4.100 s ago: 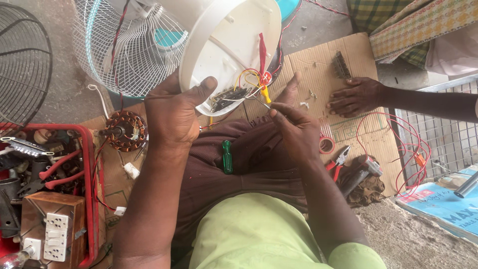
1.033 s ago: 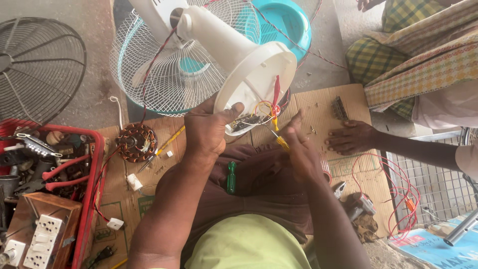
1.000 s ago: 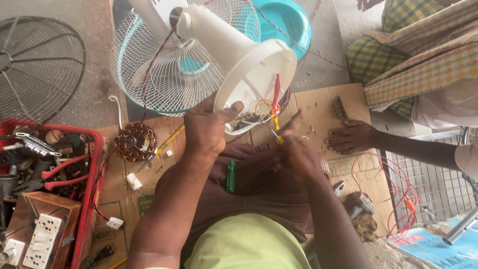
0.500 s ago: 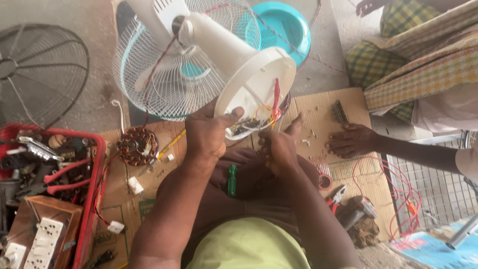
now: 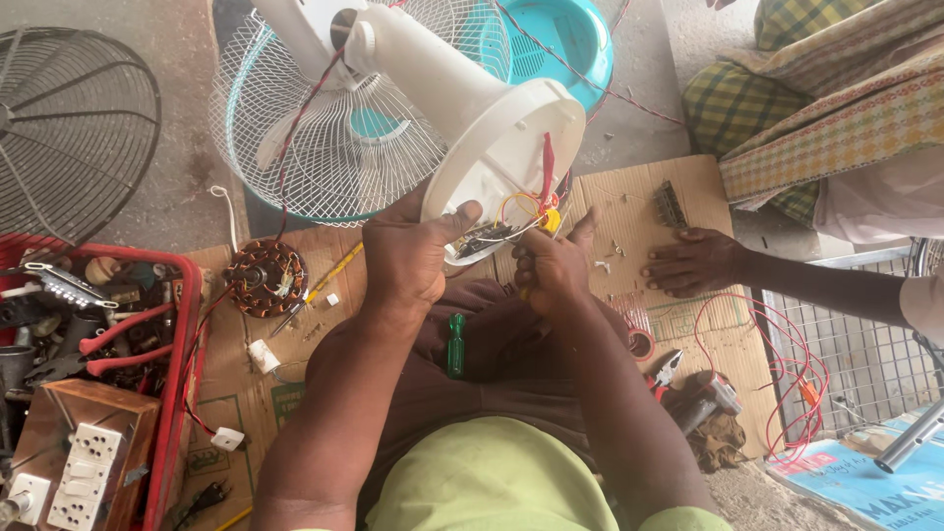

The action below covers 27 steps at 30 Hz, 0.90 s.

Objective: The person disassembles a white plastic fan housing to access an internal switch, then uses a screwdriver and pliers to adjust and test the switch terminals. They repeatedly connect the switch to a test circuit with a light bulb to verify functionality.

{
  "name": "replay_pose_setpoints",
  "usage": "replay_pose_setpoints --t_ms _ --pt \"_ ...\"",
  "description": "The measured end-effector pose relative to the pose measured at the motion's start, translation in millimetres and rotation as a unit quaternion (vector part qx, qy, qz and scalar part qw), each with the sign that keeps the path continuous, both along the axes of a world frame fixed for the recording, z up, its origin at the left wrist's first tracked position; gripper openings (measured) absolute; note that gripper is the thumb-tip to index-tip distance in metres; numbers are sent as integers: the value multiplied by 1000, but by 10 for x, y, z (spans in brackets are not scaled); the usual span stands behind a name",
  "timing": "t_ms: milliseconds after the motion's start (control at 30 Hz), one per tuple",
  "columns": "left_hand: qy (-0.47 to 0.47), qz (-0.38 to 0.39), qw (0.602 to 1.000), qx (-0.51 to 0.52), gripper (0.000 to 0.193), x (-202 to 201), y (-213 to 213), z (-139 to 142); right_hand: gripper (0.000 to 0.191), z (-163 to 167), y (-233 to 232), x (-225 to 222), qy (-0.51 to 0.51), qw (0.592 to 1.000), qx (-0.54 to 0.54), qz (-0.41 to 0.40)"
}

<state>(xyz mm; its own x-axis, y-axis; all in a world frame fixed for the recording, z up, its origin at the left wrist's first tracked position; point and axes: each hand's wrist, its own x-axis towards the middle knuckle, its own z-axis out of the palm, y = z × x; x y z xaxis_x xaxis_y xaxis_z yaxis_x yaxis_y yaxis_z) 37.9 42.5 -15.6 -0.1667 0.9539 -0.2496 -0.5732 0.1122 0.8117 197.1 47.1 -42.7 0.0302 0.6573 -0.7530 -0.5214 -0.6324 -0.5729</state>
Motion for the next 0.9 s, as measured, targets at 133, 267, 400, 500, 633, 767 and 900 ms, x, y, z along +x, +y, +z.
replay_pose_setpoints --t_ms 133,267,400,500,633,767,900 --pt "11 -6 1000 -17 45 -31 1 25 27 25 -190 163 -28 996 62 51" --pt "15 -5 1000 -12 47 -57 -38 52 8 119 -459 927 -141 981 26 129" --pt "15 -18 1000 16 45 -58 -87 93 33 -273 -510 1502 -536 819 0 204" --pt "40 -24 999 8 44 -56 -89 114 37 -639 -563 1530 -625 732 -15 270" --pt "34 -30 999 5 45 -44 -101 92 54 -779 -629 1442 -578 755 -63 303" --pt "30 -20 999 3 44 -23 -107 42 30 -572 -584 1405 -470 874 2 121" --pt "19 -23 1000 -1 45 -5 -118 26 31 -128 -600 981 -303 934 170 83"
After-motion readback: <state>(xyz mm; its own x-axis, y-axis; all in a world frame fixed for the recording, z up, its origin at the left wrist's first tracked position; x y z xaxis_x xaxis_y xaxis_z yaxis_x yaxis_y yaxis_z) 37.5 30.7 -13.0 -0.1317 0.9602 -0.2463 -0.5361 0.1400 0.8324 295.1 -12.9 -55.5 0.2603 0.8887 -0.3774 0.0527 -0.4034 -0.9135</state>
